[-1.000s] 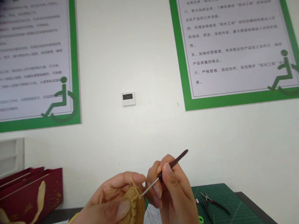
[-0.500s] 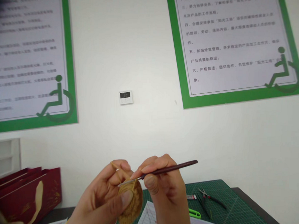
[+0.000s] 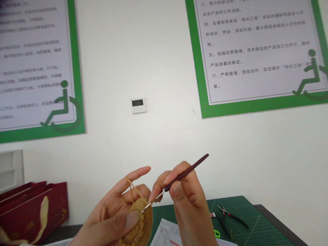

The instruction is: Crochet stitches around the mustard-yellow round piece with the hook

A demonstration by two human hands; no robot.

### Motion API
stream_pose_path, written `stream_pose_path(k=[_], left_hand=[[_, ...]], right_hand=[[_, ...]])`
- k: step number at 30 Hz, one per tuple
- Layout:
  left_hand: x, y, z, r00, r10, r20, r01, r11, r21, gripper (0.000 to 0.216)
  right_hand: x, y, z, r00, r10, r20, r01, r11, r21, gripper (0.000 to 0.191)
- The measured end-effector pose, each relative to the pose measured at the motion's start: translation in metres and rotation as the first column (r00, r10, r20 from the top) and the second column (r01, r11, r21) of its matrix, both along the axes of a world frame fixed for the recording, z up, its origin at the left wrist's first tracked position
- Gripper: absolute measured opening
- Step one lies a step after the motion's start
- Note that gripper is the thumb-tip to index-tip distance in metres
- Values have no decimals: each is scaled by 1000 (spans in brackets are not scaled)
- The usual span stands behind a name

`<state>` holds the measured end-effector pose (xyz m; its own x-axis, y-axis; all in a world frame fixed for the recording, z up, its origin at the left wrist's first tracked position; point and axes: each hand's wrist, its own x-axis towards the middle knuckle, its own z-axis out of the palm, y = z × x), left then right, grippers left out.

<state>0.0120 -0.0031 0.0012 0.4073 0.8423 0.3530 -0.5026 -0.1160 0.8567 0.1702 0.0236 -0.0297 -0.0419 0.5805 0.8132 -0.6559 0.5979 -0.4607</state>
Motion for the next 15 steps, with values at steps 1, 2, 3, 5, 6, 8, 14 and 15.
stream_pose_path(k=[1,2,3,5,6,8,14,15], left_hand=[[0,0,0,1000,-1,4,1,1000,-4,62],[-1,0,-1,1000,-2,7,2,1000,-8,62],[-1,1,-1,1000,-1,9,1,1000,-10,62],[-2,1,-1,1000,-2,10,2,1000,-7,62],[-2,1,-1,1000,-4,10,4,1000,-5,61],[-2,0,-1,1000,-9,16,9,1000,1,60],[-2,-1,-2,1000,-6,11,6,1000,-6,60],[-3,0,-3,1000,-4,11,4,1000,-5,61]], right_hand=[[1,0,0,1000,-5,10,4,1000,24,18],[2,1,0,1000,-11,18,10,999,46,18],[3,1,0,999,-24,26,22,997,68,17],[4,1,0,998,-62,31,59,993,106,16],[4,1,0,996,-79,34,74,990,124,15],[4,1,0,994,-106,32,100,983,156,14],[-3,-2,0,993,-109,-43,114,983,143,14],[-3,-2,-1,993,-112,-46,117,983,144,14]])
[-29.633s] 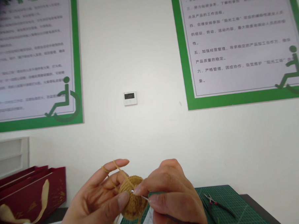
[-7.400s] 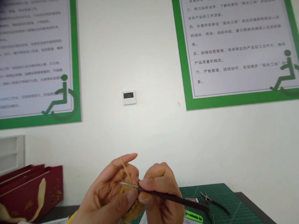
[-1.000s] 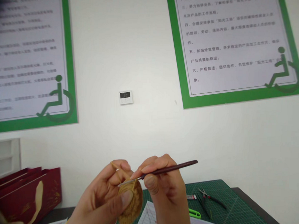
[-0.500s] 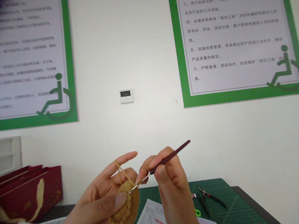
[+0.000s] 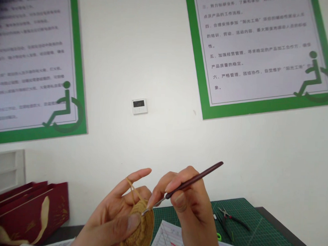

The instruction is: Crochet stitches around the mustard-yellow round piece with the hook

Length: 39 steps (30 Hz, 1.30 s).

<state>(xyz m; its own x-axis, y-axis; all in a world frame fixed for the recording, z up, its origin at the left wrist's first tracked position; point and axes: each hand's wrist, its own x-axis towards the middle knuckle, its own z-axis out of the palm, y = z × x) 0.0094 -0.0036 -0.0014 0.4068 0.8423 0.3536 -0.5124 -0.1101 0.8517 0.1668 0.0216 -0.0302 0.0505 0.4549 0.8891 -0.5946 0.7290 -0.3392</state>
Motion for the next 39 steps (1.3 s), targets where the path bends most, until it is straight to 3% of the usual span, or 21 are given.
stream_pose_path(k=[11,18,24,27,30,34,39], left_hand=[[-1,1,1,1000,-12,5,11,1000,28,59],[1,3,0,999,-29,31,28,999,39,57],[3,1,0,998,19,58,-21,999,39,60],[3,1,-1,996,62,68,-64,997,40,63],[3,1,-2,994,81,69,-85,995,53,71],[5,-1,-3,995,63,78,-68,996,63,86],[7,-4,-3,996,44,83,-52,994,99,91]], right_hand=[[3,-1,1,991,-117,58,113,991,65,13],[2,-1,0,993,-115,41,112,991,67,12],[-5,2,-1,996,-87,14,87,996,25,12],[-10,5,-2,992,-127,9,126,990,66,6],[-13,8,-5,963,-269,11,264,951,164,8],[-14,9,-15,864,-498,-68,496,822,281,21],[-15,8,-20,808,-570,-148,587,761,276,25]])
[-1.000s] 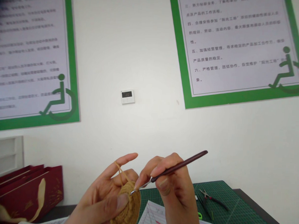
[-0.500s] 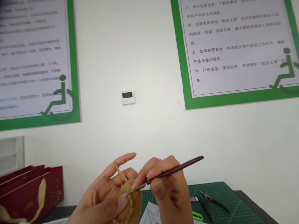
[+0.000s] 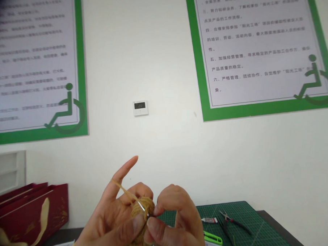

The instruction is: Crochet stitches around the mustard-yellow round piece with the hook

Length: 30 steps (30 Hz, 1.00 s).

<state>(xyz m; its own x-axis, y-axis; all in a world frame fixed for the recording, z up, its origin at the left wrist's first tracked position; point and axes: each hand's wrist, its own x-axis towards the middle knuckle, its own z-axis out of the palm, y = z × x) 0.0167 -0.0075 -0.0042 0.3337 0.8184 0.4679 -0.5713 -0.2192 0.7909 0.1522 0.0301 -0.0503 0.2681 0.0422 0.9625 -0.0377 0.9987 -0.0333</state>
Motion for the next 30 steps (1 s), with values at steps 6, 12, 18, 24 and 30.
stream_pose_path(k=[6,12,18,24,30], left_hand=[[-1,-1,1,1000,25,-13,-25,999,38,93],[3,-7,3,1000,3,9,-4,995,96,92],[6,-6,0,1000,13,-7,-12,988,157,81],[3,-4,-3,999,-32,1,31,987,157,81],[-1,-3,-1,995,-105,5,104,990,95,81]], right_hand=[[3,-4,14,978,187,91,-178,979,-100,17],[10,-11,22,945,254,208,-228,963,-141,16],[18,-10,26,932,233,278,-202,970,-136,12],[11,-9,23,867,440,235,-389,891,-236,6],[7,-14,23,805,569,168,-513,810,-286,9]])
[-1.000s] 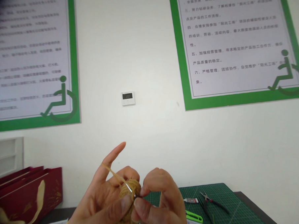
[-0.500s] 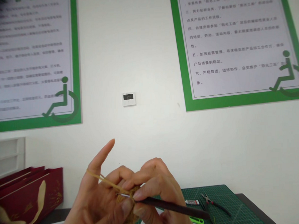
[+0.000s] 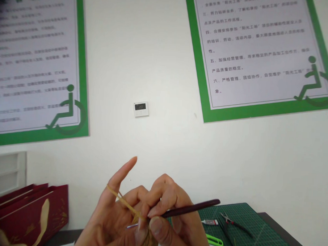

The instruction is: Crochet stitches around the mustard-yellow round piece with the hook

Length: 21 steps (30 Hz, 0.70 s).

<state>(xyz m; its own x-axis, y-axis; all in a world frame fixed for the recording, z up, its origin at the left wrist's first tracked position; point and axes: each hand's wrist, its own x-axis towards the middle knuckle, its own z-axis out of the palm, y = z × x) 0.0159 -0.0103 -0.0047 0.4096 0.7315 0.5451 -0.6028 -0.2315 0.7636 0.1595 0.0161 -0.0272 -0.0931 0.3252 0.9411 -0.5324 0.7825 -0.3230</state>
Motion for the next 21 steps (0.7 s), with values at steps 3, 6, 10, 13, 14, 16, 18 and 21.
stream_pose_path(k=[3,6,10,13,14,16,18,21], left_hand=[[-1,0,1,1000,-8,11,8,999,-32,82],[0,1,3,1000,-9,16,9,999,-48,84],[2,2,4,1000,-1,18,2,998,-68,85],[3,1,5,1000,4,11,-3,994,-107,87],[3,1,5,1000,8,11,-6,993,-121,89],[5,2,4,1000,10,24,-6,987,-160,95],[8,2,3,999,17,49,-6,977,-211,98],[13,3,1,997,55,60,-39,968,-249,98]], right_hand=[[1,4,0,998,-69,6,69,997,36,10],[2,9,-1,995,-101,-22,102,993,51,8],[-1,12,-2,980,-167,-111,177,981,83,7],[-6,12,-3,952,-247,-180,269,957,112,8],[-8,13,-5,938,-275,-210,304,945,121,8],[-13,14,-9,899,-335,-283,383,914,134,9],[-18,16,-14,834,-421,-356,492,859,138,13],[-21,20,-22,633,-594,-496,714,695,78,22]])
